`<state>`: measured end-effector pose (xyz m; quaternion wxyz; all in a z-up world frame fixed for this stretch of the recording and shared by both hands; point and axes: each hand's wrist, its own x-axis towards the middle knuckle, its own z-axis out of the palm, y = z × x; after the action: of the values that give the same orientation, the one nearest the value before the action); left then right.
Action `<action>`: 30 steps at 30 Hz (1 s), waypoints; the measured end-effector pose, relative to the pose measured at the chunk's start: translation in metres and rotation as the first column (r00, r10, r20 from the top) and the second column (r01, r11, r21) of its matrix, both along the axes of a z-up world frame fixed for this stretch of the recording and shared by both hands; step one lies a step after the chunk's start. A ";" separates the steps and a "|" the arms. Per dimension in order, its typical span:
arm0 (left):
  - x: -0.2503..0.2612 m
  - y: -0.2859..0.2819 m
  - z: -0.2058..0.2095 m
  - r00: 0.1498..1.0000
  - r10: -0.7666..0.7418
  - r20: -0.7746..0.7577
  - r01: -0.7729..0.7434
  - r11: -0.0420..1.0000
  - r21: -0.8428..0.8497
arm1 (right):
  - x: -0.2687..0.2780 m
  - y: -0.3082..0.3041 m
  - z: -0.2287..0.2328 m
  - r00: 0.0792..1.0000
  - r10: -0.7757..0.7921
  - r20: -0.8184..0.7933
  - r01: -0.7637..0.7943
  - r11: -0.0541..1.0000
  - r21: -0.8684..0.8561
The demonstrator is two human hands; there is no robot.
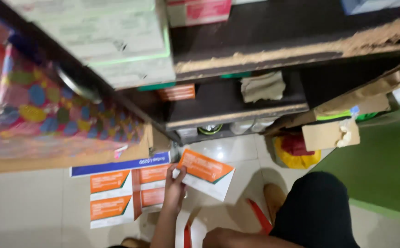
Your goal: The person sits on a low stool and wipes the surface of several small orange and white boxes using a white cloth. They pick up each box from a stack on the floor, clean it, and place it onto a shelf in a nearby cabinet.
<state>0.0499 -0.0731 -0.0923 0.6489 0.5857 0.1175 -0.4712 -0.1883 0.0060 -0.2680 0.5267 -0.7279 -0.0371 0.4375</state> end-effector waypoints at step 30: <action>-0.043 0.008 0.056 0.947 0.107 -0.303 -0.227 0.889 -0.397 | 0.069 -0.436 0.265 0.370 -0.070 0.926 0.929 0.004 -0.371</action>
<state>0.0065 -0.0655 -0.0359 0.7773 0.3465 0.1501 -0.5032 -0.1197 -0.4296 -0.0026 0.0693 -0.9173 0.3316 -0.2094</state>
